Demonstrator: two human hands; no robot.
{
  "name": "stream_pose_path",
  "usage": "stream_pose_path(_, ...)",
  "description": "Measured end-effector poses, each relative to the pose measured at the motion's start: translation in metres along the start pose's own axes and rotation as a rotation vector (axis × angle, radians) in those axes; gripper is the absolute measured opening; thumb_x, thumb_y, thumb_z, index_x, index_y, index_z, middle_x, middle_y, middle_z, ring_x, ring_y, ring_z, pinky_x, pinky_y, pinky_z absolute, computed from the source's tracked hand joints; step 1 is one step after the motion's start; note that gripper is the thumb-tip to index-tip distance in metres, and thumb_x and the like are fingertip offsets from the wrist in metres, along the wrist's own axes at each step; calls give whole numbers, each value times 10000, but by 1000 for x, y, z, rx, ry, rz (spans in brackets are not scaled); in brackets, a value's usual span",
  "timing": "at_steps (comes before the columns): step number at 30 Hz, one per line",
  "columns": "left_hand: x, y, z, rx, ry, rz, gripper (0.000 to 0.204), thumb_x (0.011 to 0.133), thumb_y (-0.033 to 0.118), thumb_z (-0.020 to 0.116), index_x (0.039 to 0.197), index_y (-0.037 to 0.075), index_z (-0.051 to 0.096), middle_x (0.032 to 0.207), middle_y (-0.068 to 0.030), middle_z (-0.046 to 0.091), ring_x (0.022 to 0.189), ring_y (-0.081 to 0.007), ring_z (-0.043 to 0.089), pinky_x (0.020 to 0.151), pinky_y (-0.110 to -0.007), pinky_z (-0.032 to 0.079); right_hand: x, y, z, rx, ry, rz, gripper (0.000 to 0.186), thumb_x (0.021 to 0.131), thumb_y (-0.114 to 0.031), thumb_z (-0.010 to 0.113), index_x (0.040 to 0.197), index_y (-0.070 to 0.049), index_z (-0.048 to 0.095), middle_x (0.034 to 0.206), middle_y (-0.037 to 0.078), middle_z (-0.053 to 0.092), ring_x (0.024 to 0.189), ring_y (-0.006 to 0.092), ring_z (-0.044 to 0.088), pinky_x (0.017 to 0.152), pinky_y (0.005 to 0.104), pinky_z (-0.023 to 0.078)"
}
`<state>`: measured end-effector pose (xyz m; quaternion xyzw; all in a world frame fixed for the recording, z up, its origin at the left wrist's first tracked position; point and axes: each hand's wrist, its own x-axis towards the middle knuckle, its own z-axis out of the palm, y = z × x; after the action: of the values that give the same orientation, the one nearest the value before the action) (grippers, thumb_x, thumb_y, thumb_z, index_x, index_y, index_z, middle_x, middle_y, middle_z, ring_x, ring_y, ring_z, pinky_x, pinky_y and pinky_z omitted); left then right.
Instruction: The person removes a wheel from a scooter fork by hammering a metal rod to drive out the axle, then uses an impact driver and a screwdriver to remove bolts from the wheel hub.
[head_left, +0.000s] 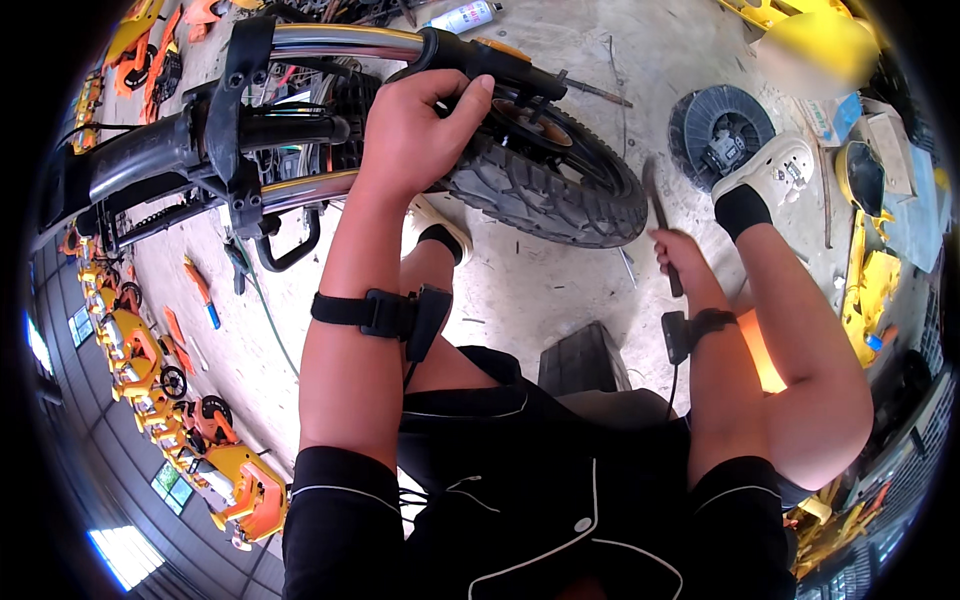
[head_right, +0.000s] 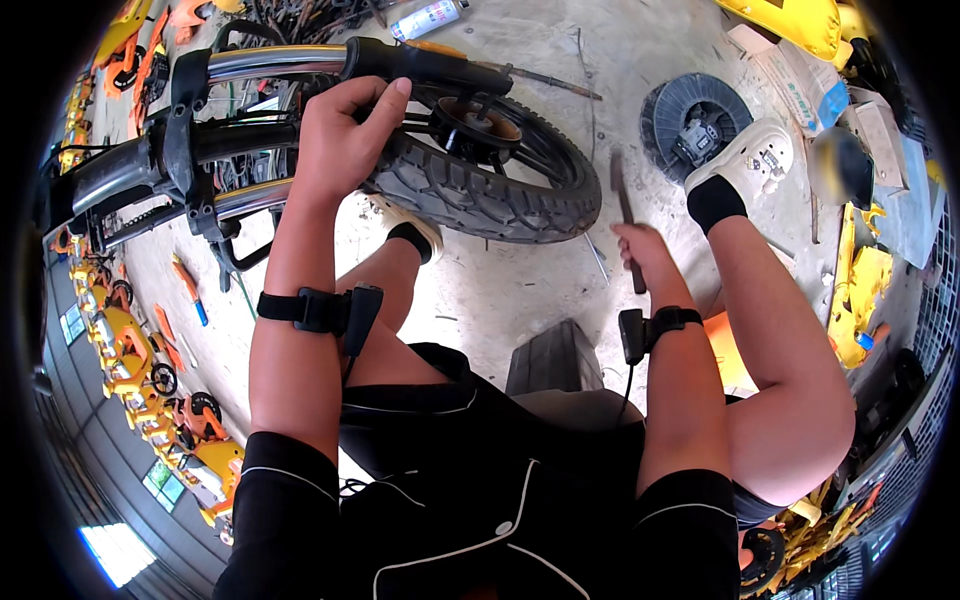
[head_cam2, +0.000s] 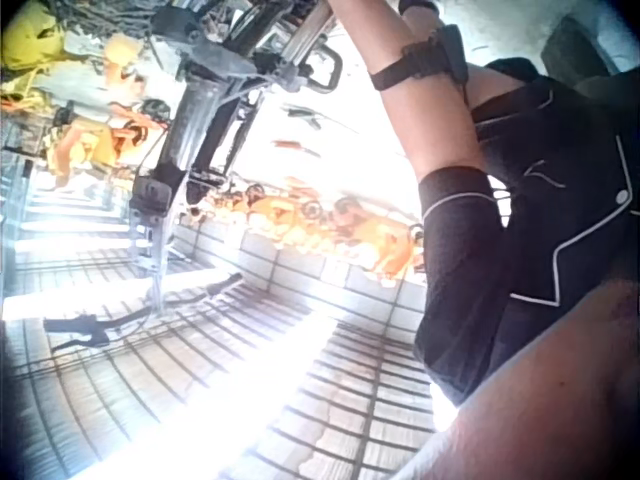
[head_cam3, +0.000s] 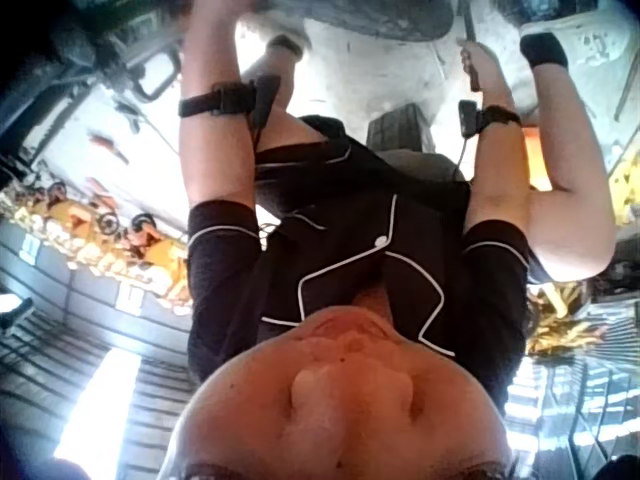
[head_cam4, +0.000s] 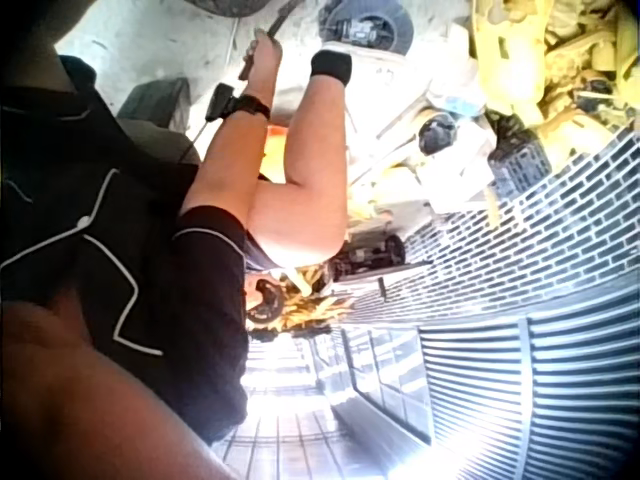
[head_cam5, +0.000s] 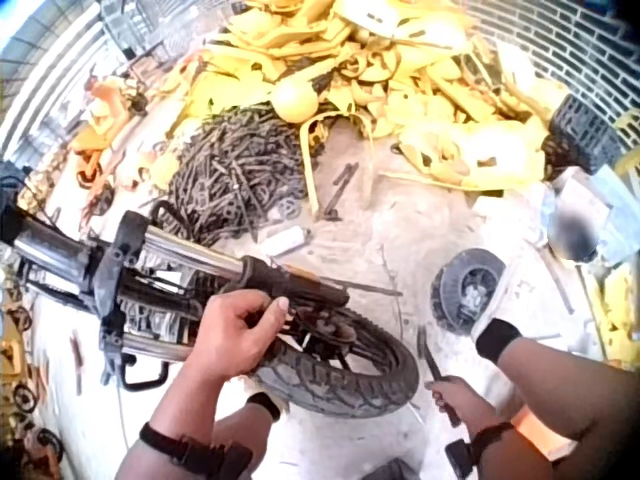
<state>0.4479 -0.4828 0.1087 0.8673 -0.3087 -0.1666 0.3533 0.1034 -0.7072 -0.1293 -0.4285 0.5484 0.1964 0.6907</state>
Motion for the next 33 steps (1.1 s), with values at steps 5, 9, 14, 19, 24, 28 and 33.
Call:
stream_pose_path(5, 4, 4, 3, -123, 23, -66, 389, 984, 361, 660, 851, -3, 698, 695, -10, 662, 664, -76, 548, 643, -250, 437, -40, -88, 12, 146, -85, -304, 274, 997, -357, 645, 1064, -105, 563, 684, -25, 497, 503, 93, 450, 471, 259, 375)
stream_pose_path(9, 9, 3, 0, -134, -2, -169, 385, 977, 369, 665, 872, 1, 712, 722, -33, 697, 702, -82, 608, 680, -247, 464, -65, -153, 27, -142, 77, -424, 357, 1005, -433, 613, 1011, -77, 584, 711, -24, 501, 527, 82, 466, 488, 256, 375)
stream_pose_path(14, 13, -1, -5, -148, -48, -184, 375, 960, 367, 686, 891, 3, 737, 734, -41, 715, 708, -79, 622, 681, -248, 471, -91, -194, 39, -333, 166, -405, 519, 1008, -565, 532, 856, -72, 584, 607, -38, 441, 408, 71, 369, 382, 253, 294)
stream_pose_path(19, 14, -2, -5, -157, -34, -200, 383, 954, 369, 686, 897, -6, 745, 701, -40, 712, 677, -73, 602, 660, -246, 460, -111, -223, 49, -438, 51, -401, 553, 1002, -579, 529, 825, -55, 562, 609, -24, 444, 405, 83, 364, 366, 264, 296)
stream_pose_path(24, 14, 0, -7, -139, -20, -194, 401, 960, 383, 670, 874, -3, 738, 699, -36, 713, 673, -76, 596, 654, -250, 456, -119, -240, 62, -501, 3, -327, 558, 1002, -620, 487, 804, -100, 523, 580, -53, 395, 408, 74, 334, 383, 269, 285)
stream_pose_path(28, 15, -1, -5, -177, -10, -195, 404, 945, 441, 654, 902, 53, 759, 707, -23, 720, 651, -108, 615, 647, -284, 473, -119, -244, 69, -572, 29, -268, 554, 1005, -622, 477, 798, -110, 514, 575, -64, 386, 409, 72, 333, 383, 273, 286)
stream_pose_path(33, 15, -5, -5, -162, -14, -180, 405, 939, 469, 647, 928, 83, 772, 712, -14, 724, 635, -121, 619, 642, -299, 480, -115, -244, 71, -555, -27, -283, 559, 1006, -628, 467, 782, -117, 497, 572, -65, 388, 407, 69, 326, 382, 272, 284)
